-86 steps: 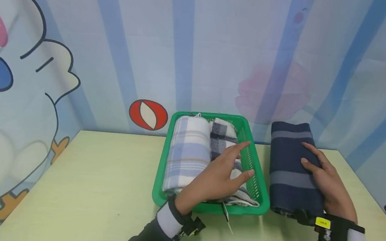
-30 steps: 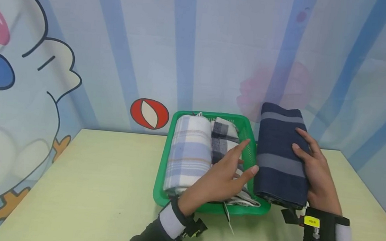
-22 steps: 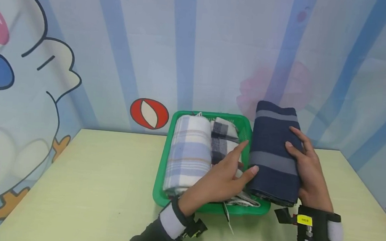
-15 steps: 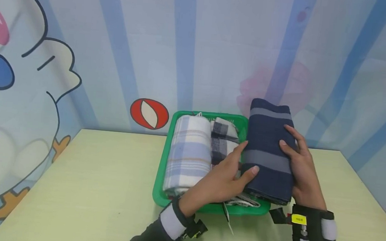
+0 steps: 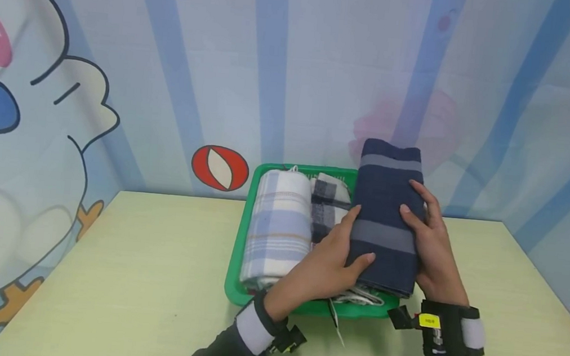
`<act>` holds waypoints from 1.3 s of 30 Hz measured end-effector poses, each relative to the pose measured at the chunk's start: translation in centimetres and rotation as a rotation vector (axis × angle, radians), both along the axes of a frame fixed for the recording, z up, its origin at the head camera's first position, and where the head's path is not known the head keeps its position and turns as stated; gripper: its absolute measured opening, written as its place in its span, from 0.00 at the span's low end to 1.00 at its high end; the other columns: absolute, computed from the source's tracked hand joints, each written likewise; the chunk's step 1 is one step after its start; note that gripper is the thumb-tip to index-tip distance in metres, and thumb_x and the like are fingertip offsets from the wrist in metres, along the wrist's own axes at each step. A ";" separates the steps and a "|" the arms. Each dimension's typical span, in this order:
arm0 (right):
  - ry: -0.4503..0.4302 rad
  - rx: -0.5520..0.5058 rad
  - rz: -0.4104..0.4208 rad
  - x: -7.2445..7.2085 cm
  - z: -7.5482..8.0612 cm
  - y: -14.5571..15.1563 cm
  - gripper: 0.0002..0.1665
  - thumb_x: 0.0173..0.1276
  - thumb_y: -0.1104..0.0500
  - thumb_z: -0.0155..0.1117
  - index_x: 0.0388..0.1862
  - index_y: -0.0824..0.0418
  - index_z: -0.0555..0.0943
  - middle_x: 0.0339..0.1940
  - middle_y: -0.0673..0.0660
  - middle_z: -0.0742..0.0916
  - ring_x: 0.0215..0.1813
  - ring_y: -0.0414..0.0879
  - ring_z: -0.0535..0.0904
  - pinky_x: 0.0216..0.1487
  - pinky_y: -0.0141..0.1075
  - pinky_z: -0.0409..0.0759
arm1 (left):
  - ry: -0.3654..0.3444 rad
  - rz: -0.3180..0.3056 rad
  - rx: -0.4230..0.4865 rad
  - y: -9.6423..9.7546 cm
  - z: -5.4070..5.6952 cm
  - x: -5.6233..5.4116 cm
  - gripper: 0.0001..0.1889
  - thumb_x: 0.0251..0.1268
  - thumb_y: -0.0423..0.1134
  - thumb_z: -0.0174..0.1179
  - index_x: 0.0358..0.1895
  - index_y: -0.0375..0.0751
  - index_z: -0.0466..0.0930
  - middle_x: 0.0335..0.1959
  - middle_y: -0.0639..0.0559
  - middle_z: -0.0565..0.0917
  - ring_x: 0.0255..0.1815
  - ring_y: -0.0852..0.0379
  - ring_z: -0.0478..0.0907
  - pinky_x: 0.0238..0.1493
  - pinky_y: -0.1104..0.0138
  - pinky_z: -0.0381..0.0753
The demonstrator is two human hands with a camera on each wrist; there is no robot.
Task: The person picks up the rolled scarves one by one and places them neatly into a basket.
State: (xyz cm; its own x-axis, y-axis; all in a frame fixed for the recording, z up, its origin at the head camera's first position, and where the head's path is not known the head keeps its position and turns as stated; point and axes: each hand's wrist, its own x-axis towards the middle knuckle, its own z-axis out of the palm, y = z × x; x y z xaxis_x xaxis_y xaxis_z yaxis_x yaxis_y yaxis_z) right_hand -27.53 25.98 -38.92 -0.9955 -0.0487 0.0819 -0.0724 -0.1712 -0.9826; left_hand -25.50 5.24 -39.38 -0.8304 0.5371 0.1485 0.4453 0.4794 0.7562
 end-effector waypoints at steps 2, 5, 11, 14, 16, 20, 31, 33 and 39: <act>0.011 0.009 0.005 -0.1 -0.2 -0.1 0.37 0.77 0.46 0.54 0.78 0.27 0.52 0.74 0.47 0.57 0.59 0.40 0.74 0.49 0.36 0.85 | 0.004 0.004 -0.014 0.0 0.0 0.1 0.42 0.78 0.50 0.50 0.81 0.56 0.30 0.82 0.43 0.52 0.80 0.45 0.57 0.73 0.48 0.68; 0.018 0.048 0.004 -0.3 -0.3 -0.2 0.38 0.76 0.46 0.55 0.77 0.26 0.51 0.71 0.47 0.60 0.56 0.40 0.77 0.46 0.37 0.86 | 0.012 0.006 -0.033 0.0 0.0 0.2 0.42 0.78 0.48 0.50 0.81 0.58 0.30 0.81 0.42 0.53 0.78 0.44 0.60 0.71 0.48 0.70; 0.015 0.081 0.045 -0.5 -0.3 -0.3 0.39 0.76 0.47 0.55 0.77 0.23 0.49 0.79 0.54 0.54 0.56 0.40 0.78 0.46 0.38 0.86 | 0.004 0.011 -0.070 0.0 0.1 0.5 0.42 0.78 0.48 0.50 0.81 0.60 0.29 0.80 0.37 0.53 0.73 0.40 0.68 0.65 0.51 0.76; 0.009 0.079 0.076 -0.5 -0.4 -0.3 0.39 0.77 0.48 0.55 0.76 0.22 0.48 0.82 0.55 0.48 0.57 0.40 0.77 0.47 0.37 0.85 | -0.013 0.017 -0.093 0.0 0.2 0.6 0.42 0.78 0.48 0.50 0.80 0.62 0.28 0.79 0.35 0.52 0.69 0.38 0.73 0.61 0.52 0.79; 0.004 0.084 0.094 -0.5 -0.4 -0.4 0.39 0.77 0.48 0.54 0.76 0.21 0.47 0.83 0.54 0.46 0.58 0.40 0.76 0.48 0.37 0.85 | -0.022 0.023 -0.106 -0.1 0.3 0.7 0.42 0.78 0.49 0.50 0.80 0.63 0.28 0.79 0.34 0.51 0.66 0.37 0.75 0.59 0.52 0.81; -0.006 0.100 0.113 -0.6 -0.4 -0.5 0.39 0.77 0.47 0.54 0.76 0.21 0.47 0.84 0.53 0.44 0.61 0.41 0.74 0.50 0.38 0.85 | -0.029 0.030 -0.118 -0.3 0.4 0.8 0.42 0.78 0.49 0.50 0.80 0.64 0.28 0.79 0.34 0.50 0.62 0.37 0.78 0.55 0.54 0.82; 0.008 0.165 0.165 -0.9 0.0 -1.4 0.39 0.78 0.47 0.53 0.77 0.23 0.46 0.84 0.52 0.44 0.71 0.53 0.66 0.51 0.41 0.85 | -0.032 0.032 -0.126 -1.4 1.1 1.1 0.43 0.78 0.48 0.50 0.80 0.59 0.27 0.75 0.32 0.56 0.58 0.40 0.80 0.48 0.59 0.82; 0.008 0.177 0.174 -1.0 0.0 -1.5 0.39 0.78 0.47 0.53 0.77 0.24 0.45 0.84 0.52 0.45 0.70 0.51 0.67 0.51 0.41 0.85 | -0.035 0.029 -0.135 -1.5 1.1 1.1 0.43 0.78 0.48 0.50 0.81 0.58 0.27 0.74 0.31 0.57 0.49 0.45 0.83 0.41 0.63 0.81; 0.001 0.187 0.214 -1.5 -0.2 -2.0 0.38 0.79 0.47 0.52 0.78 0.26 0.46 0.84 0.52 0.47 0.68 0.45 0.70 0.52 0.40 0.85 | -0.079 0.046 -0.155 -1.8 1.4 1.1 0.43 0.77 0.48 0.51 0.81 0.57 0.27 0.74 0.30 0.56 0.32 0.53 0.80 0.32 0.66 0.77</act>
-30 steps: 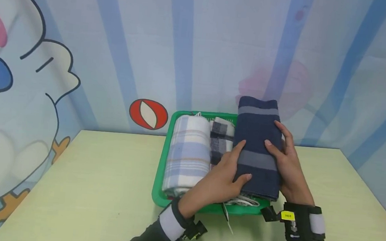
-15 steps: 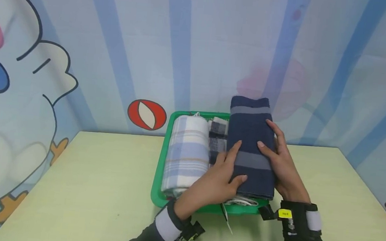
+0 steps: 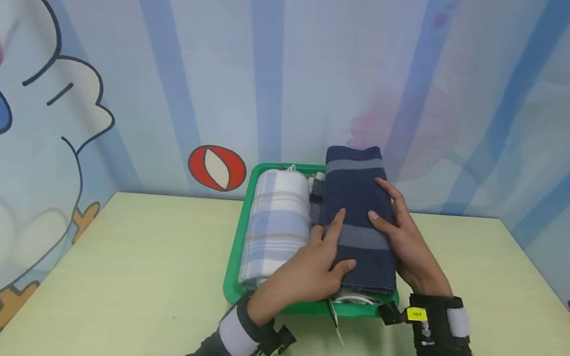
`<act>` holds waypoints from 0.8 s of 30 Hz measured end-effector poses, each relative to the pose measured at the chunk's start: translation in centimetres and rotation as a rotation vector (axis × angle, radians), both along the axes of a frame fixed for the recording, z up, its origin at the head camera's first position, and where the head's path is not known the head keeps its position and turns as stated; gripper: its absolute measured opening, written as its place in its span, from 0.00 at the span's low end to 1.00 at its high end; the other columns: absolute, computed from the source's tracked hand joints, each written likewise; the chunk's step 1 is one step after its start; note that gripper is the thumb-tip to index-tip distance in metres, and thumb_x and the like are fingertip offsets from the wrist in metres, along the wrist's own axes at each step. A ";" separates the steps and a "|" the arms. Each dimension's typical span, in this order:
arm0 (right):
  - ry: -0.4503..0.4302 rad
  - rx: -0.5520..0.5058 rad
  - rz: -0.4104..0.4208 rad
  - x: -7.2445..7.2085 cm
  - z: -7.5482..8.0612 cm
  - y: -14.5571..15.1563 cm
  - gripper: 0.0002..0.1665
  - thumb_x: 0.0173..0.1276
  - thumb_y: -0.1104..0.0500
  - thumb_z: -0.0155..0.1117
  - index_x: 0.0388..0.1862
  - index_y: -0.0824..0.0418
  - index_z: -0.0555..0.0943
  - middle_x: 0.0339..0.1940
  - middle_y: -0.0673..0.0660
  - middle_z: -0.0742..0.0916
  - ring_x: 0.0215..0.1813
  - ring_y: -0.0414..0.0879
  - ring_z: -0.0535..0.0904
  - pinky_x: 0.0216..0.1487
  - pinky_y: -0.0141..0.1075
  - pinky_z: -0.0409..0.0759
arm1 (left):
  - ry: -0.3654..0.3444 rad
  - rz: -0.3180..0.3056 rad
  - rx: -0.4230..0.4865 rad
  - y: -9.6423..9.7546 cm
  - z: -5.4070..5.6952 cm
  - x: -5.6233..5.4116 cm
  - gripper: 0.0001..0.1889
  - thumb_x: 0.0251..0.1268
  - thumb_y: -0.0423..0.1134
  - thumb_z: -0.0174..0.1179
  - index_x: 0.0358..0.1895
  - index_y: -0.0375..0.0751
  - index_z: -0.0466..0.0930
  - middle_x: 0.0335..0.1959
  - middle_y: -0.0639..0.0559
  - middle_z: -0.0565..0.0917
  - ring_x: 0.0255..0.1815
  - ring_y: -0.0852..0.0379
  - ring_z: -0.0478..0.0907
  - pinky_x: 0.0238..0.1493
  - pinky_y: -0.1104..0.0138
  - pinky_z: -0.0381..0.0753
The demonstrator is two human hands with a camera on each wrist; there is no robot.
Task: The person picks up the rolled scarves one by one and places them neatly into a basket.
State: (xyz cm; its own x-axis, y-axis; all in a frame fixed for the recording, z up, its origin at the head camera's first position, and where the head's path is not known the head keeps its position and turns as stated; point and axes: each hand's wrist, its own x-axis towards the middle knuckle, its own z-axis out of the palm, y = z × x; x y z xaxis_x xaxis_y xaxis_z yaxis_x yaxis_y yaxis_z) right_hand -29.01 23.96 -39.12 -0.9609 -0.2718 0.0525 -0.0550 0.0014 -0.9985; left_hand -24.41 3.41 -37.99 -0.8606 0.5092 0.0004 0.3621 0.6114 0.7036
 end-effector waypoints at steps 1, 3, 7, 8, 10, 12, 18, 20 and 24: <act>-0.001 0.004 0.003 -0.1 0.0 -0.1 0.38 0.79 0.47 0.51 0.78 0.26 0.46 0.84 0.52 0.47 0.68 0.44 0.70 0.52 0.39 0.85 | -0.007 0.003 -0.003 0.0 0.0 0.0 0.44 0.77 0.48 0.51 0.81 0.57 0.27 0.75 0.29 0.55 0.31 0.54 0.79 0.31 0.66 0.77; -0.008 0.008 0.011 -0.2 -0.1 -0.3 0.37 0.79 0.47 0.51 0.78 0.26 0.46 0.84 0.52 0.47 0.67 0.44 0.70 0.52 0.39 0.85 | -0.026 0.005 -0.004 -0.1 -0.1 -0.1 0.44 0.77 0.48 0.50 0.81 0.56 0.27 0.76 0.28 0.53 0.27 0.55 0.78 0.28 0.66 0.76; -0.020 0.023 0.013 -0.4 -0.4 -0.6 0.37 0.79 0.47 0.50 0.77 0.25 0.47 0.83 0.53 0.49 0.68 0.45 0.70 0.52 0.38 0.85 | -0.056 0.013 -0.006 -0.2 -0.1 -0.1 0.44 0.77 0.49 0.51 0.80 0.56 0.26 0.78 0.27 0.48 0.26 0.52 0.81 0.27 0.65 0.77; -0.022 0.024 0.014 -0.5 -0.4 -0.6 0.37 0.79 0.47 0.50 0.77 0.25 0.46 0.83 0.53 0.49 0.68 0.46 0.70 0.52 0.38 0.85 | -0.056 0.015 -0.011 -0.3 -0.1 -0.1 0.44 0.77 0.49 0.51 0.81 0.56 0.27 0.78 0.27 0.48 0.28 0.51 0.82 0.28 0.65 0.77; -0.025 0.035 0.015 -0.5 -0.5 -0.7 0.37 0.79 0.47 0.50 0.77 0.25 0.47 0.83 0.53 0.49 0.70 0.49 0.68 0.52 0.39 0.85 | -0.055 0.023 -0.023 -0.4 -0.1 -0.1 0.44 0.77 0.49 0.51 0.81 0.56 0.27 0.78 0.27 0.47 0.31 0.50 0.83 0.29 0.65 0.77; -0.027 0.042 0.022 -0.7 -0.5 -0.8 0.37 0.79 0.47 0.50 0.78 0.25 0.46 0.83 0.54 0.49 0.72 0.53 0.66 0.52 0.39 0.84 | -0.066 0.029 -0.025 -0.5 -0.1 -0.2 0.44 0.77 0.49 0.51 0.81 0.56 0.27 0.78 0.27 0.48 0.30 0.51 0.83 0.28 0.65 0.78; -0.034 0.069 0.033 -0.8 -0.5 -1.0 0.37 0.79 0.47 0.50 0.78 0.26 0.46 0.84 0.54 0.48 0.76 0.59 0.62 0.53 0.37 0.83 | -0.095 0.027 -0.019 -0.6 -0.1 -0.2 0.44 0.77 0.49 0.50 0.81 0.53 0.27 0.77 0.26 0.49 0.21 0.57 0.78 0.23 0.67 0.77; -0.041 0.072 0.038 -0.8 -0.5 -1.1 0.37 0.80 0.47 0.49 0.78 0.26 0.45 0.84 0.54 0.48 0.75 0.58 0.64 0.53 0.38 0.83 | -0.095 0.024 -0.018 -0.6 -0.1 -0.2 0.43 0.77 0.49 0.50 0.81 0.52 0.28 0.77 0.25 0.49 0.20 0.58 0.78 0.23 0.67 0.77; -0.054 0.081 0.051 -0.9 -0.5 -1.2 0.37 0.80 0.47 0.48 0.79 0.27 0.45 0.84 0.55 0.48 0.70 0.54 0.69 0.53 0.39 0.83 | -0.116 0.028 -0.005 -0.8 -0.2 0.0 0.43 0.78 0.48 0.50 0.81 0.51 0.28 0.77 0.24 0.47 0.20 0.60 0.79 0.24 0.68 0.77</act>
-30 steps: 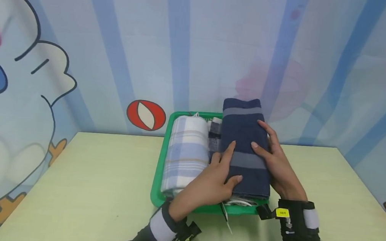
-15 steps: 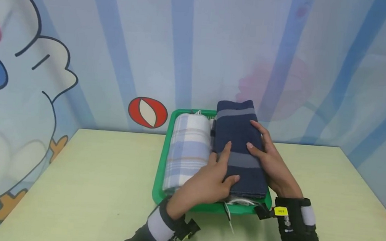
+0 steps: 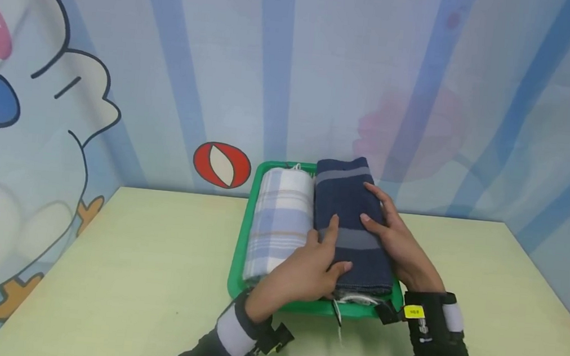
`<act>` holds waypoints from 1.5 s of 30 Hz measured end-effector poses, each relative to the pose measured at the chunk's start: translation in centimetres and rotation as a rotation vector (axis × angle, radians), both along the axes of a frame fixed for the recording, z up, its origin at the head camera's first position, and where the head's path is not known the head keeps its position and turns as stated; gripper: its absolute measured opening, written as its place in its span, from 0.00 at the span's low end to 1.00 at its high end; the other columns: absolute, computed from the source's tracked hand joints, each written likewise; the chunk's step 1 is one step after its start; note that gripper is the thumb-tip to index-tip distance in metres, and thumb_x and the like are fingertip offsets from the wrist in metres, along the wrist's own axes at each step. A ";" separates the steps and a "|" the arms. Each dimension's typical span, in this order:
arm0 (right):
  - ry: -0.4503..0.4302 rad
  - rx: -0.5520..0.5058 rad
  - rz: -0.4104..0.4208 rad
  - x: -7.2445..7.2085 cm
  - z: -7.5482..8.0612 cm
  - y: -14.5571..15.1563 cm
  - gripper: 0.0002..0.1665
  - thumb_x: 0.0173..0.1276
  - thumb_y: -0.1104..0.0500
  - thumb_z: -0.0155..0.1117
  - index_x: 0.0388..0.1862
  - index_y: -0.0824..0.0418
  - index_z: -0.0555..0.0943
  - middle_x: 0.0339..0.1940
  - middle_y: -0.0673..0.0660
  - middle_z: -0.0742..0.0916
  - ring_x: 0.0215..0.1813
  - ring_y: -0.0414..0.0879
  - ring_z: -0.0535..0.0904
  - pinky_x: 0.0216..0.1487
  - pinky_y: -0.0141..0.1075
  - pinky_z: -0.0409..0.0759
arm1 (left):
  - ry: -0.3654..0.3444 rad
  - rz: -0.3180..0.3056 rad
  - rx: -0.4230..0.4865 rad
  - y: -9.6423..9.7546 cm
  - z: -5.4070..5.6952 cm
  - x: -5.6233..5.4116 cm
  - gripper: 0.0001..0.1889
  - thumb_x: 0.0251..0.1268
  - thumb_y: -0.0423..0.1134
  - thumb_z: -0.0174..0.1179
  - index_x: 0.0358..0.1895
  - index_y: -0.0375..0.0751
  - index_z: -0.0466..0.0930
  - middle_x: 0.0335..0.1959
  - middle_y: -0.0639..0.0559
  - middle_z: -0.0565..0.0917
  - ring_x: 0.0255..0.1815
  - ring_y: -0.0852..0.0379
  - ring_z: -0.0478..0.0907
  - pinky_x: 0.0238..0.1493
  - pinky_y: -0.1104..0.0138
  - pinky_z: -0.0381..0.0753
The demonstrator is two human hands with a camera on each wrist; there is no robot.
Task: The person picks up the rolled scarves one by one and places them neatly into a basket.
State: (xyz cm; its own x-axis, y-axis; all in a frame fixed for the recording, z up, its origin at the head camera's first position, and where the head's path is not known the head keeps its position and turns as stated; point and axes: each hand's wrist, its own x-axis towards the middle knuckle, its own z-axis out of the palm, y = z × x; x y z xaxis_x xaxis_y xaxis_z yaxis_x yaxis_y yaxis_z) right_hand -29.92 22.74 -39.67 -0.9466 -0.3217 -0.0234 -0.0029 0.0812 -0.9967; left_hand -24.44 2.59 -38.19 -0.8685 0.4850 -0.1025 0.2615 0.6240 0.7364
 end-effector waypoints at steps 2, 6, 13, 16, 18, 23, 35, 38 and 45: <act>-0.004 0.006 0.002 0.0 -0.1 -0.1 0.37 0.80 0.47 0.48 0.79 0.27 0.45 0.84 0.55 0.48 0.67 0.51 0.71 0.53 0.40 0.83 | -0.011 0.002 0.005 -0.1 0.0 0.0 0.43 0.78 0.48 0.50 0.81 0.51 0.28 0.77 0.24 0.47 0.20 0.60 0.80 0.24 0.67 0.78; 0.011 0.039 -0.008 0.0 -0.1 -0.4 0.36 0.81 0.47 0.47 0.79 0.28 0.45 0.84 0.54 0.43 0.74 0.59 0.65 0.62 0.49 0.79 | -0.021 -0.001 -0.002 -0.4 0.1 0.0 0.43 0.78 0.48 0.50 0.81 0.51 0.28 0.77 0.24 0.46 0.20 0.60 0.80 0.24 0.67 0.78; -0.002 0.125 -0.024 0.2 -0.2 -0.6 0.37 0.81 0.46 0.47 0.80 0.30 0.43 0.84 0.54 0.36 0.83 0.67 0.42 0.70 0.67 0.62 | -0.044 -0.016 -0.004 -0.6 0.1 -0.1 0.42 0.79 0.48 0.48 0.81 0.49 0.29 0.78 0.23 0.42 0.21 0.61 0.81 0.25 0.67 0.78; -0.029 0.147 -0.019 0.3 -0.3 -0.6 0.38 0.81 0.45 0.46 0.81 0.32 0.42 0.84 0.57 0.39 0.80 0.70 0.50 0.63 0.58 0.73 | -0.025 -0.024 -0.029 -0.5 -0.1 -0.1 0.40 0.79 0.49 0.47 0.81 0.47 0.31 0.77 0.22 0.42 0.20 0.60 0.80 0.24 0.67 0.77; -0.032 0.169 -0.020 0.3 -0.3 -0.6 0.38 0.81 0.46 0.46 0.81 0.34 0.42 0.84 0.57 0.38 0.80 0.69 0.50 0.62 0.56 0.74 | -0.006 -0.029 -0.051 -0.5 -0.2 0.0 0.39 0.80 0.49 0.46 0.81 0.45 0.32 0.77 0.21 0.43 0.20 0.59 0.79 0.24 0.67 0.76; -0.032 0.194 -0.002 0.3 -0.3 -0.5 0.38 0.81 0.48 0.45 0.82 0.38 0.41 0.84 0.59 0.40 0.81 0.68 0.49 0.59 0.50 0.78 | 0.047 -0.058 -0.109 -0.5 -0.3 0.0 0.38 0.80 0.49 0.45 0.81 0.42 0.36 0.76 0.20 0.45 0.18 0.58 0.76 0.22 0.68 0.74; -0.005 0.301 0.018 0.2 -0.1 -1.0 0.38 0.81 0.48 0.45 0.83 0.42 0.42 0.83 0.56 0.31 0.82 0.68 0.29 0.75 0.70 0.46 | 0.184 -0.092 -0.207 -0.6 0.4 1.0 0.32 0.79 0.47 0.47 0.79 0.39 0.52 0.78 0.25 0.41 0.62 0.37 0.77 0.47 0.59 0.84; 0.015 0.359 0.041 0.4 0.0 -1.1 0.39 0.82 0.48 0.45 0.83 0.44 0.42 0.81 0.54 0.26 0.81 0.68 0.24 0.74 0.72 0.42 | 0.242 -0.107 -0.277 -0.6 0.4 1.3 0.32 0.78 0.50 0.48 0.78 0.39 0.56 0.79 0.30 0.44 0.76 0.32 0.55 0.60 0.52 0.79; 0.016 0.413 0.093 1.1 0.2 -0.6 0.39 0.82 0.45 0.43 0.83 0.48 0.42 0.80 0.52 0.25 0.81 0.67 0.23 0.75 0.70 0.46 | 0.423 -0.140 -0.466 -0.4 0.0 1.5 0.35 0.72 0.56 0.55 0.75 0.41 0.62 0.74 0.34 0.60 0.74 0.40 0.54 0.65 0.57 0.73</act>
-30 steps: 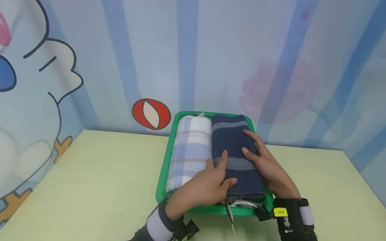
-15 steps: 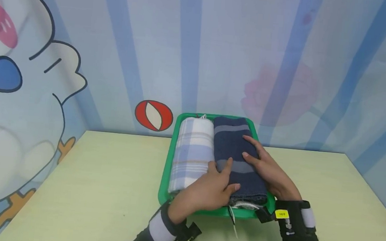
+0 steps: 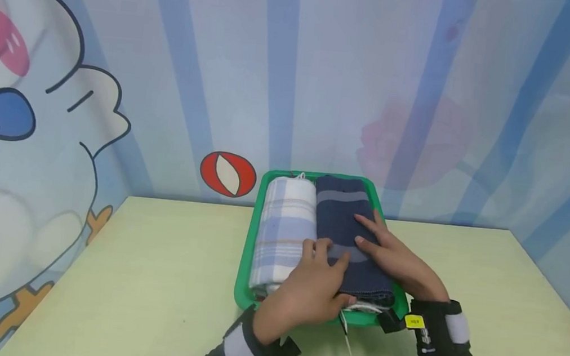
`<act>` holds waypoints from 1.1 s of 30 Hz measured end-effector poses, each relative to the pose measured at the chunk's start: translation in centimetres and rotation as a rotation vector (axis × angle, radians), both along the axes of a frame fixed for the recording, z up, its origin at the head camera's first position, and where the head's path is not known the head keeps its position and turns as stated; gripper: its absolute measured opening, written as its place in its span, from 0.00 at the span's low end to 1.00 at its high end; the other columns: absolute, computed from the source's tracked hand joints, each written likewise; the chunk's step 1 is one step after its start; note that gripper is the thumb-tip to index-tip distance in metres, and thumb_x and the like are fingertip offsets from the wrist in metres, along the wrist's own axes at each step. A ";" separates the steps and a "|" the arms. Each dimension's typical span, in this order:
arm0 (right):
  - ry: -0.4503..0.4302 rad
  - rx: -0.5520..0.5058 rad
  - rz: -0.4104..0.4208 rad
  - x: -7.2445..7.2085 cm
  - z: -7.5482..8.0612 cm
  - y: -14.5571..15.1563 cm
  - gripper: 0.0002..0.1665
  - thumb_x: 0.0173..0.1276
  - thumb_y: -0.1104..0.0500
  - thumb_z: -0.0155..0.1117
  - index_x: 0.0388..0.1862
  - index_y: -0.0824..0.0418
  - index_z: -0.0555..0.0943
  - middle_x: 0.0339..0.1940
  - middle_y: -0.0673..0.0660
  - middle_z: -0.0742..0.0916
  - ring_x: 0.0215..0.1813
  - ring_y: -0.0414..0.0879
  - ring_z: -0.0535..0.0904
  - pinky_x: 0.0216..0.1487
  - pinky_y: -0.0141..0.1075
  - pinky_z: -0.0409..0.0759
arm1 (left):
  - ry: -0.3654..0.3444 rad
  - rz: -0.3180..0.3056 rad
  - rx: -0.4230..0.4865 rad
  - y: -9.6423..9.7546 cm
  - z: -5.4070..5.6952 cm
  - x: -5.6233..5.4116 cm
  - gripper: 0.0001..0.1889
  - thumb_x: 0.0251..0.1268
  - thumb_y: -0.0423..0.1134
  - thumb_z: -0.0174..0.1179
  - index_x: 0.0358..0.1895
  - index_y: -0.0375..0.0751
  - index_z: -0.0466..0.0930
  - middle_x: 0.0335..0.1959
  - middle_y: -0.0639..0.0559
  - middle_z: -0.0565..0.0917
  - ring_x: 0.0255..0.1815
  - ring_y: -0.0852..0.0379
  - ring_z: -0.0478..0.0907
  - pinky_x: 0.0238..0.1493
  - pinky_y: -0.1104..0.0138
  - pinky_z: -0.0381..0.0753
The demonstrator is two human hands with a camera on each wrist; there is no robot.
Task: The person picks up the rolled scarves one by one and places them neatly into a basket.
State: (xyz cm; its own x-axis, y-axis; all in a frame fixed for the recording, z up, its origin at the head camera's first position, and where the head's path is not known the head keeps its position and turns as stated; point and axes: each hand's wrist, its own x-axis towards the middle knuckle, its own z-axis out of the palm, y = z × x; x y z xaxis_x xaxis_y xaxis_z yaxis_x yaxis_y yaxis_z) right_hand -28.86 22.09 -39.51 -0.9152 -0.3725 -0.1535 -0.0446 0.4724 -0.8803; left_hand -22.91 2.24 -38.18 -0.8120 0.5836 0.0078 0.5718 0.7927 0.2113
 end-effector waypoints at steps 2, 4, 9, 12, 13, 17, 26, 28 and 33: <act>0.003 0.013 0.008 0.1 0.1 0.1 0.39 0.82 0.45 0.43 0.83 0.49 0.43 0.81 0.53 0.26 0.81 0.67 0.23 0.75 0.70 0.47 | 0.071 -0.004 -0.038 0.1 -0.2 0.1 0.34 0.72 0.57 0.56 0.74 0.42 0.66 0.71 0.36 0.65 0.70 0.42 0.59 0.62 0.60 0.74; 0.010 0.030 0.008 0.3 0.2 0.1 0.39 0.82 0.45 0.43 0.83 0.50 0.44 0.81 0.53 0.27 0.81 0.67 0.24 0.75 0.70 0.46 | 0.153 -0.006 -0.083 0.3 -0.4 0.3 0.33 0.70 0.58 0.56 0.72 0.44 0.69 0.67 0.39 0.70 0.63 0.46 0.64 0.57 0.64 0.74; 0.087 0.090 0.023 0.6 0.6 -0.1 0.38 0.82 0.45 0.43 0.82 0.56 0.48 0.83 0.57 0.33 0.81 0.67 0.26 0.74 0.72 0.42 | 0.264 -0.011 -0.131 0.5 -0.6 0.5 0.30 0.67 0.59 0.60 0.67 0.48 0.76 0.53 0.45 0.76 0.47 0.54 0.65 0.42 0.71 0.73; 0.128 0.108 0.037 0.7 0.8 -0.2 0.37 0.81 0.45 0.44 0.81 0.58 0.52 0.84 0.60 0.38 0.82 0.67 0.29 0.74 0.71 0.44 | 0.271 -0.010 -0.127 0.7 -0.9 0.4 0.29 0.65 0.58 0.62 0.65 0.47 0.78 0.52 0.46 0.75 0.45 0.54 0.65 0.38 0.72 0.75; 0.138 0.114 0.043 0.7 0.8 -0.2 0.37 0.81 0.45 0.45 0.81 0.59 0.52 0.84 0.60 0.40 0.82 0.67 0.30 0.75 0.70 0.45 | 0.271 -0.008 -0.126 0.8 -1.0 0.3 0.29 0.65 0.58 0.62 0.65 0.47 0.78 0.52 0.46 0.75 0.45 0.53 0.66 0.38 0.72 0.75; 0.156 0.134 0.061 0.7 0.7 -0.1 0.37 0.81 0.45 0.45 0.81 0.60 0.54 0.84 0.63 0.44 0.82 0.67 0.30 0.74 0.70 0.46 | 0.282 -0.021 -0.149 1.1 -1.6 0.0 0.27 0.66 0.57 0.62 0.63 0.47 0.79 0.53 0.47 0.77 0.46 0.53 0.68 0.43 0.70 0.75; 0.171 0.134 0.077 0.4 0.3 0.2 0.36 0.81 0.46 0.45 0.81 0.59 0.53 0.84 0.62 0.43 0.82 0.69 0.33 0.74 0.70 0.51 | 0.291 -0.040 -0.169 1.3 -2.0 -0.4 0.27 0.68 0.58 0.59 0.64 0.47 0.79 0.54 0.46 0.77 0.47 0.54 0.68 0.48 0.67 0.75; 0.190 0.135 0.075 0.1 0.6 0.5 0.37 0.81 0.45 0.44 0.81 0.58 0.53 0.84 0.62 0.44 0.82 0.70 0.36 0.73 0.71 0.52 | 0.240 -0.038 -0.120 1.3 -1.8 -1.0 0.28 0.69 0.58 0.58 0.66 0.46 0.77 0.56 0.45 0.76 0.48 0.53 0.67 0.47 0.67 0.75; 0.207 0.149 0.061 -0.3 1.0 1.3 0.37 0.82 0.42 0.42 0.81 0.57 0.52 0.84 0.63 0.45 0.81 0.71 0.41 0.72 0.72 0.52 | 0.012 -0.002 0.085 0.9 -1.3 -2.5 0.33 0.74 0.61 0.48 0.74 0.45 0.66 0.68 0.42 0.70 0.61 0.48 0.67 0.59 0.60 0.76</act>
State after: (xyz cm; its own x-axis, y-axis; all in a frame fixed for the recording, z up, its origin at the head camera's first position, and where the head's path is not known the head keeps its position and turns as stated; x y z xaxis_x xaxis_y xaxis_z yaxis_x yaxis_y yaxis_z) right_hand -29.16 23.35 -38.49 -0.9092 -0.4157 -0.0225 -0.2493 0.5871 -0.7702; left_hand -25.37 3.13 -39.49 -0.8102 0.5823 0.0674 0.5766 0.7710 0.2705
